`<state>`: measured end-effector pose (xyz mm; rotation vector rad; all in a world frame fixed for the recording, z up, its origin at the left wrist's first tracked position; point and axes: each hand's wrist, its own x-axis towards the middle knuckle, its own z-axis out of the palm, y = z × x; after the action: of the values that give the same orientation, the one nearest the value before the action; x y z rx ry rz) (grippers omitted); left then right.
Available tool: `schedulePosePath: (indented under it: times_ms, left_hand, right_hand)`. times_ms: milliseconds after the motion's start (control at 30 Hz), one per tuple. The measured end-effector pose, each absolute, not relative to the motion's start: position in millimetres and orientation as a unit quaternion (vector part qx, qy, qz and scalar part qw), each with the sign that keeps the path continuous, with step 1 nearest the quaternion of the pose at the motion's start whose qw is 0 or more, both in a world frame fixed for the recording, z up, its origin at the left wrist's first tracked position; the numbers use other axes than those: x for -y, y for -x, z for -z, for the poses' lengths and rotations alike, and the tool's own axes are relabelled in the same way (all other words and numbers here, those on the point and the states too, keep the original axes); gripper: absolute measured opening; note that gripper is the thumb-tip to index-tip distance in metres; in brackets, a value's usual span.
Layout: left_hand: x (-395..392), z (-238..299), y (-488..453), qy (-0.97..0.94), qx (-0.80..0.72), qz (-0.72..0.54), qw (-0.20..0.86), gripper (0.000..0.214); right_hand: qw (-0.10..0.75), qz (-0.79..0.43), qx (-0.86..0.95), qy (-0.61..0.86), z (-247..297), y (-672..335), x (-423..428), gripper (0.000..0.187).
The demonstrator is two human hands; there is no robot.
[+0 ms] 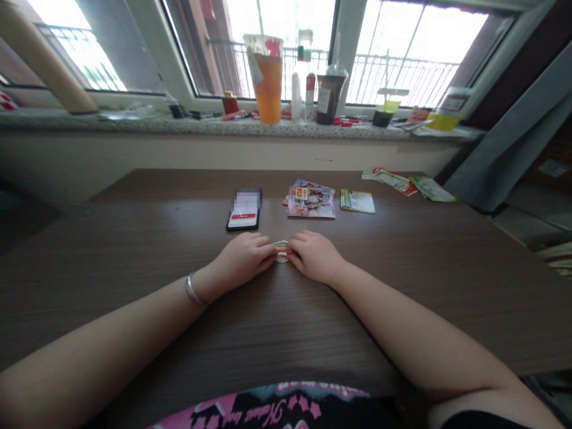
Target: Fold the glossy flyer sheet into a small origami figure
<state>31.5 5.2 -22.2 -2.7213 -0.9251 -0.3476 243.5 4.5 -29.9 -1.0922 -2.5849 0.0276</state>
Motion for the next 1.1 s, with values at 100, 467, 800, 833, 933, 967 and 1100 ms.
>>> schedulePosePath:
  times_ms: [100,467,800,833,933,967,1100]
  left_hand:
    - [-5.7,23.9,-31.1,0.931,0.321,0.12,0.127,0.015]
    - [-6.4,25.6,-36.1,0.907,0.4,0.129,0.024,0.015]
    - [-6.9,30.4,-33.2,0.898,0.407,0.165,-0.036,0.021]
    - [-7.5,31.0,-33.1,0.896,0.409,0.167,-0.044,0.022]
    - [-9.5,32.1,-33.6,0.892,0.414,0.168,-0.062,0.023]
    - [-10.0,32.1,-33.9,0.891,0.416,0.169,-0.067,0.024]
    - [-10.8,31.6,-33.8,0.885,0.426,0.165,-0.083,0.023]
  right_hand:
    - [0.166,-0.023,0.896,0.411,29.1,-239.8,-1.2,0.011]
    - [0.133,-0.07,0.871,0.467,26.7,-227.8,-4.2,0.013]
    - [0.165,-0.129,0.864,0.459,29.8,-231.0,-8.5,0.015]
    - [0.17,-0.131,0.861,0.461,30.1,-231.1,-8.7,0.017]
    - [0.18,-0.14,0.853,0.47,31.0,-230.5,-8.5,0.02]
    - [0.182,-0.142,0.85,0.474,31.2,-230.3,-8.2,0.02]
    - [0.188,-0.143,0.833,0.501,32.3,-229.7,-7.1,0.02]
